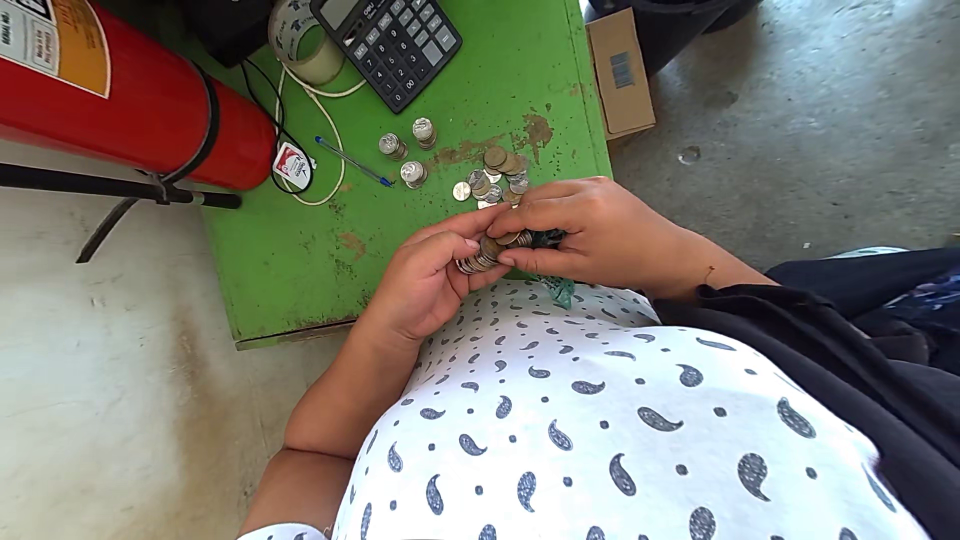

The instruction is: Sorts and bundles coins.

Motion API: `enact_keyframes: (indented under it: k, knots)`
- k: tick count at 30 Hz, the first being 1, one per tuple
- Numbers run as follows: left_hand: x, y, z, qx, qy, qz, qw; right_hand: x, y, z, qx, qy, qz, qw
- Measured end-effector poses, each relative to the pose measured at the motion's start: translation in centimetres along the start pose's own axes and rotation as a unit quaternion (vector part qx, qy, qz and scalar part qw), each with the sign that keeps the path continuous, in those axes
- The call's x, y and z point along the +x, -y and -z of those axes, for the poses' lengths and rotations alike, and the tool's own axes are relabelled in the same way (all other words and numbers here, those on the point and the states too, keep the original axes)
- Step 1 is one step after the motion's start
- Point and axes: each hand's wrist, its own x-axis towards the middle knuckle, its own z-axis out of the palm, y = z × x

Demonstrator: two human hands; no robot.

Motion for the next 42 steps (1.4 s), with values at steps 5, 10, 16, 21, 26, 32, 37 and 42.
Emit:
enact_keyframes:
  k: [5,10,16,21,26,32,37,42]
  knots:
    - [0.00,0.05,-0.19,0.021,-0.007,0.002,1.000,0.12,0.37,-0.46,-0.101,-0.024,0.059,0.993]
    - [0.13,0.16,-0.25,0.024,-0.020,0.004,0.999,0.21,0.50,-0.75,-0.169,-0.027,0.079,0.982]
    - [0.14,0.28,-0.31,0.004,-0.030,-0.004,1.000,0.09,0.39,-0.58,-0.128,-0.045,0.050,0.989]
    - [0.16,0.32,-0.39,0.012,-0.033,-0.005,0.999,-0.01,0.42,-0.50,-0.118,-0.046,0.044,0.991]
    - [0.06,0.36,-0.34,0.025,-0.029,-0.007,0.999,-0.01,0.43,-0.56,-0.114,-0.046,0.051,0.991]
    - [0.10,0.21,-0.23,0.012,-0.029,0.002,0.999,0.06,0.43,-0.59,-0.107,-0.042,0.043,0.992]
    - [0.03,0.07,-0.13,0.014,-0.017,0.001,1.000,0.04,0.46,-0.47,-0.093,-0.043,0.036,0.994]
    - [-0.04,0.02,-0.20,0.022,-0.020,0.003,1.000,-0.02,0.52,-0.39,-0.091,-0.040,0.030,0.995]
